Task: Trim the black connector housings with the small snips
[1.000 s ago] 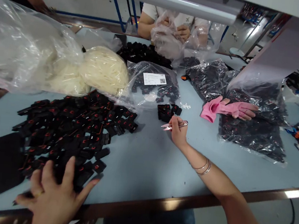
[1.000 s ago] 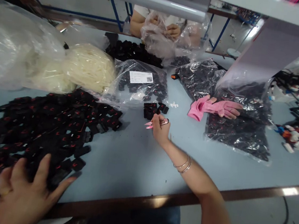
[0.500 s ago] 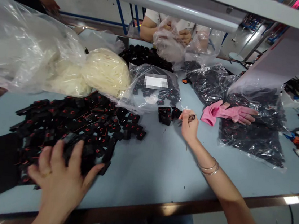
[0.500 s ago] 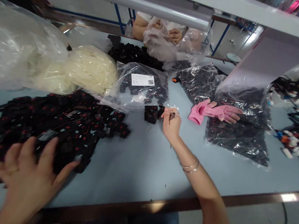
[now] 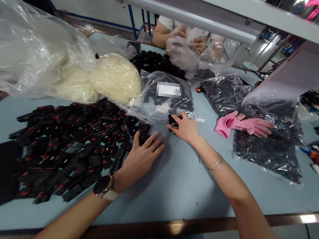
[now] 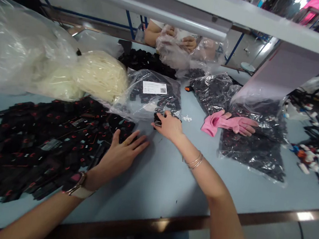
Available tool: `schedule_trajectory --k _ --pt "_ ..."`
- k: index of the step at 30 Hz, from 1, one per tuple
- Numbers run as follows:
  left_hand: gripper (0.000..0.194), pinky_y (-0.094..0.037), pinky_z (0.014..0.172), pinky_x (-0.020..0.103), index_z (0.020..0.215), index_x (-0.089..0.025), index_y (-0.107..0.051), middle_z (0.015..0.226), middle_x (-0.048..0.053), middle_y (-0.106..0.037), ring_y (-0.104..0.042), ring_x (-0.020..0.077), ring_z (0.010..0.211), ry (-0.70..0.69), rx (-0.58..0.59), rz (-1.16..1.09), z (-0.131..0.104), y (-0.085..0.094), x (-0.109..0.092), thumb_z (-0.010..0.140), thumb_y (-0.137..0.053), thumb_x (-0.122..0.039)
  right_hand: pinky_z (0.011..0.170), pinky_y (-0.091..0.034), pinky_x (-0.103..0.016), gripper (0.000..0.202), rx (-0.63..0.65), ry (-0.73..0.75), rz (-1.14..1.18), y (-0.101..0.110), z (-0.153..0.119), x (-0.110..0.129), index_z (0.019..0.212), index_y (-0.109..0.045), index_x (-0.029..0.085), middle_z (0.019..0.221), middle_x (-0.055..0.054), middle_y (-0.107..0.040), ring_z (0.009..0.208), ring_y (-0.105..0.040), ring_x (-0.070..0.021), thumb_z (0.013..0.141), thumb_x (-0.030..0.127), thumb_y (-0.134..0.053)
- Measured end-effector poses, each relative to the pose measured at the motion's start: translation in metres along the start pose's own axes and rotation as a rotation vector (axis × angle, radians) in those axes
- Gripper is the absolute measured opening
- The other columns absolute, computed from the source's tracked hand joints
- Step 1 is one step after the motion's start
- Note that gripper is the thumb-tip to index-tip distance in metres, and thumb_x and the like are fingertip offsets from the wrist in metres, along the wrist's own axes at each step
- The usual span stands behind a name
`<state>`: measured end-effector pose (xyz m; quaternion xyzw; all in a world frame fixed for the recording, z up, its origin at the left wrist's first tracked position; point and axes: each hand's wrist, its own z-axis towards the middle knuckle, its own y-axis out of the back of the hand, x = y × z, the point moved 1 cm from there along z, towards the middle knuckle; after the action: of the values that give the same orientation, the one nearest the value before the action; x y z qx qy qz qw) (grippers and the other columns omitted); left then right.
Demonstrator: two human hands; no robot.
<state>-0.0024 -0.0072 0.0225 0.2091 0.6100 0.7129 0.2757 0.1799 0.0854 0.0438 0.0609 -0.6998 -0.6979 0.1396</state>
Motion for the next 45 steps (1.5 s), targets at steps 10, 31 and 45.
schedule_trajectory --k 10,31,45 --pt "0.051 -0.013 0.099 0.076 0.118 -0.025 -0.060 0.128 0.012 -0.057 -0.039 0.0339 0.130 0.127 -0.053 -0.018 -0.009 0.000 0.019 0.082 -0.032 -0.001 0.075 -0.048 -0.030 0.038 -0.005 0.102 0.181 -0.004 -0.035 -0.018 0.120 -0.060 0.029 0.122 -0.005 -0.059 0.094 -0.062 -0.0203 0.086 0.042 -0.051" --pt "0.049 -0.046 0.082 0.037 0.121 -0.016 -0.056 0.096 0.009 -0.069 -0.058 0.0231 0.092 0.002 -0.047 -0.251 0.092 -0.011 -0.005 0.078 -0.038 0.001 0.071 -0.040 -0.028 0.029 -0.199 -0.460 0.133 -0.007 -0.028 -0.094 0.098 -0.069 0.014 0.093 -0.013 -0.068 0.083 -0.060 -0.0215 0.088 0.025 -0.045" --pt "0.035 -0.053 0.075 0.030 0.109 -0.016 -0.059 0.089 0.005 -0.067 -0.064 0.0158 0.077 0.430 -0.211 -1.022 0.030 0.005 0.001 0.076 -0.051 -0.023 0.069 -0.038 -0.025 0.027 -0.090 -0.516 0.150 -0.010 -0.025 -0.101 0.095 -0.069 0.014 0.091 -0.011 -0.070 0.085 -0.062 -0.0211 0.088 0.029 -0.047"
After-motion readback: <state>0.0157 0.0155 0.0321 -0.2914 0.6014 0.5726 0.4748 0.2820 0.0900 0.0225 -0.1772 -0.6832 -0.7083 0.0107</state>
